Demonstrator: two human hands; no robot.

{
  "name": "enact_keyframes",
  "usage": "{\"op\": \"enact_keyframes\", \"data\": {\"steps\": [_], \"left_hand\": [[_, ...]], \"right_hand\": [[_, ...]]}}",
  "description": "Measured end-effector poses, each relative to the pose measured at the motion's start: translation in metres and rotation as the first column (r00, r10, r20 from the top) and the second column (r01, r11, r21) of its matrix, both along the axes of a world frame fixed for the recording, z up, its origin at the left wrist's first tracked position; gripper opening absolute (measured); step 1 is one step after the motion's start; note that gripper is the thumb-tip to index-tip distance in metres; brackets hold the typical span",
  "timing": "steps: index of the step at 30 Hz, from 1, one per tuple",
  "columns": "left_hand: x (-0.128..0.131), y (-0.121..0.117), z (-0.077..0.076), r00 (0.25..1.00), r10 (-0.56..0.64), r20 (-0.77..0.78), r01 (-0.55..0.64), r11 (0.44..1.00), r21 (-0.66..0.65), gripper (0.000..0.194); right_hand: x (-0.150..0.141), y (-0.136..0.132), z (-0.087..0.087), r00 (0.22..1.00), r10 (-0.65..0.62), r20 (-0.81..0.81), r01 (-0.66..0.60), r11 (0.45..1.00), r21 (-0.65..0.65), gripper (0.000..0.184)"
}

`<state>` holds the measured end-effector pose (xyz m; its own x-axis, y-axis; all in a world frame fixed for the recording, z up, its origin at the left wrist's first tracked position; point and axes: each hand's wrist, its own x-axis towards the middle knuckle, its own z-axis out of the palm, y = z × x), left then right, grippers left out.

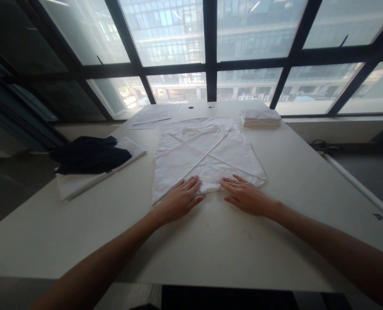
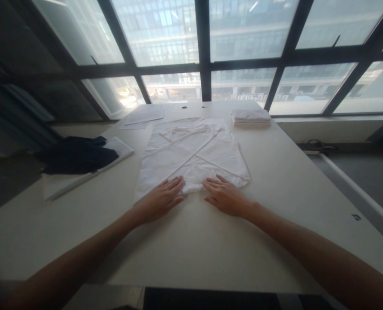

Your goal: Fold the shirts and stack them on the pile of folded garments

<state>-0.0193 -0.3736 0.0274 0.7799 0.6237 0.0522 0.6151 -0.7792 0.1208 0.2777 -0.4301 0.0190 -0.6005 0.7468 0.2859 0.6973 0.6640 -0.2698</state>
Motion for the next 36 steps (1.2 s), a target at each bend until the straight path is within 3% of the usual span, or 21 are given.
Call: {"op": "enact_keyframes", "data": {"steps": [6,11,14,17,21,25,36], "left_hand": [[-0.003,-0.001,0.0,0.998,0.001,-0.07,-0.001,1.0,-0.004,0.068],[-0.006,-0.004,0.0,0.989,0.003,-0.145,-0.007,1.0,-0.026,0.076],[-0.005,-0.004,-0.001,0.99,0.009,-0.138,-0.01,1.0,-0.007,0.077],[-0.003,-0.004,-0.002,0.993,0.012,-0.114,-0.008,0.999,0.041,0.075],[-0.001,-0.006,-0.002,0.996,-0.057,-0.07,0.061,0.997,0.056,0.074],[-0.003,-0.007,-0.003,0.994,-0.09,-0.068,0.089,0.996,-0.01,0.075],[-0.003,-0.006,-0.002,0.992,-0.097,-0.082,0.095,0.995,-0.032,0.076]], "right_hand": [[-0.001,0.001,-0.002,0.988,-0.14,0.061,0.138,0.99,0.031,0.043],[0.001,-0.001,-0.006,0.92,-0.37,0.132,0.352,0.925,0.141,0.043],[0.005,0.001,-0.01,0.898,-0.432,0.082,0.417,0.896,0.153,0.046],[0.006,0.001,-0.012,0.936,-0.353,0.008,0.348,0.927,0.143,0.049],[0.0,-0.002,-0.007,0.996,-0.089,-0.01,0.09,0.992,0.088,0.054],[-0.005,-0.006,-0.003,0.996,0.09,-0.008,-0.09,0.996,-0.019,0.062],[-0.004,-0.003,-0.005,0.998,-0.041,-0.036,0.04,0.999,-0.027,0.051]]}}
